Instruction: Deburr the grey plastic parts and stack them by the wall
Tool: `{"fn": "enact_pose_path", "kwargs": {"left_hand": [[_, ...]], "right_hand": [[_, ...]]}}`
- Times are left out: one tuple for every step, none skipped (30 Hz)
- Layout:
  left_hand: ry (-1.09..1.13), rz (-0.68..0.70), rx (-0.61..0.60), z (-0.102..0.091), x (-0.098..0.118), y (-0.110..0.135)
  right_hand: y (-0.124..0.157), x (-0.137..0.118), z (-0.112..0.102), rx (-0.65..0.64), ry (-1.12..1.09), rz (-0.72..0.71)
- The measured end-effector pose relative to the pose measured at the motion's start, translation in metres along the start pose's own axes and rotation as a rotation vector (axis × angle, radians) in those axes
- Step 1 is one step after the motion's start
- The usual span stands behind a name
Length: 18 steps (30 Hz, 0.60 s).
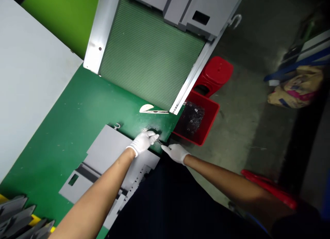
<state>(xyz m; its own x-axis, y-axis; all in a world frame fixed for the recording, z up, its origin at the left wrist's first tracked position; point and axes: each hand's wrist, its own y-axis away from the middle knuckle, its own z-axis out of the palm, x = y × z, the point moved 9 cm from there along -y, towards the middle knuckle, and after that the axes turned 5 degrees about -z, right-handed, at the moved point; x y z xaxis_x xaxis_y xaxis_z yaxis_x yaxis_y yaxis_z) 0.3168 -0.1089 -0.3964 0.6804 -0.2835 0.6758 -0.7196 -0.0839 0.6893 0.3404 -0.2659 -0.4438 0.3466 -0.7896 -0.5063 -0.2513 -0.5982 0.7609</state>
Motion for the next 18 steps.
{"fn": "enact_pose_path", "kwargs": {"left_hand": [[0.078, 0.045, -0.023, 0.007, 0.016, 0.000], [0.151, 0.101, -0.043, 0.012, 0.033, 0.000], [0.199, 0.159, -0.047, 0.011, 0.047, 0.001], [0.199, 0.208, -0.020, 0.003, 0.057, 0.003], [0.138, 0.233, 0.051, -0.012, 0.059, 0.004], [0.029, 0.220, 0.166, -0.036, 0.054, 0.006], [-0.108, 0.164, 0.312, -0.066, 0.042, 0.008], [-0.253, 0.072, 0.468, -0.100, 0.024, 0.013], [-0.391, -0.063, 0.598, -0.135, 0.001, 0.019], [-0.482, -0.219, 0.666, -0.165, -0.026, 0.024], [-0.509, -0.350, 0.633, -0.186, -0.054, 0.026], [-0.485, -0.430, 0.527, -0.197, -0.079, 0.024], [-0.445, -0.474, 0.414, -0.201, -0.099, 0.021], [-0.397, -0.483, 0.310, -0.201, -0.113, 0.018], [-0.358, -0.469, 0.236, -0.198, -0.120, 0.014], [-0.333, -0.450, 0.199, -0.196, -0.123, 0.010], [-0.322, -0.435, 0.189, -0.193, -0.124, 0.006], [-0.316, -0.423, 0.188, -0.190, -0.123, 0.002]], "right_hand": [[0.004, 0.006, 0.005, 0.005, -0.034, 0.031], [0.007, 0.011, 0.009, 0.009, -0.057, 0.056], [0.011, 0.015, 0.014, 0.009, -0.071, 0.075], [0.013, 0.018, 0.017, 0.013, -0.077, 0.087], [0.015, 0.019, 0.019, 0.024, -0.080, 0.093], [0.017, 0.019, 0.019, 0.038, -0.084, 0.094], [0.017, 0.017, 0.018, 0.052, -0.087, 0.090], [0.017, 0.013, 0.017, 0.063, -0.087, 0.075], [0.015, 0.007, 0.014, 0.071, -0.085, 0.052], [0.012, 0.000, 0.010, 0.076, -0.086, 0.027], [0.009, -0.009, 0.007, 0.073, -0.086, 0.002], [0.004, -0.019, 0.004, 0.067, -0.087, -0.020], [-0.001, -0.030, 0.000, 0.063, -0.086, -0.039], [-0.008, -0.041, -0.004, 0.057, -0.082, -0.053], [-0.015, -0.053, -0.008, 0.050, -0.075, -0.068], [-0.023, -0.066, -0.011, 0.041, -0.064, -0.085], [-0.030, -0.079, -0.013, 0.027, -0.048, -0.103], [-0.038, -0.090, -0.014, 0.003, -0.020, -0.110]]}}
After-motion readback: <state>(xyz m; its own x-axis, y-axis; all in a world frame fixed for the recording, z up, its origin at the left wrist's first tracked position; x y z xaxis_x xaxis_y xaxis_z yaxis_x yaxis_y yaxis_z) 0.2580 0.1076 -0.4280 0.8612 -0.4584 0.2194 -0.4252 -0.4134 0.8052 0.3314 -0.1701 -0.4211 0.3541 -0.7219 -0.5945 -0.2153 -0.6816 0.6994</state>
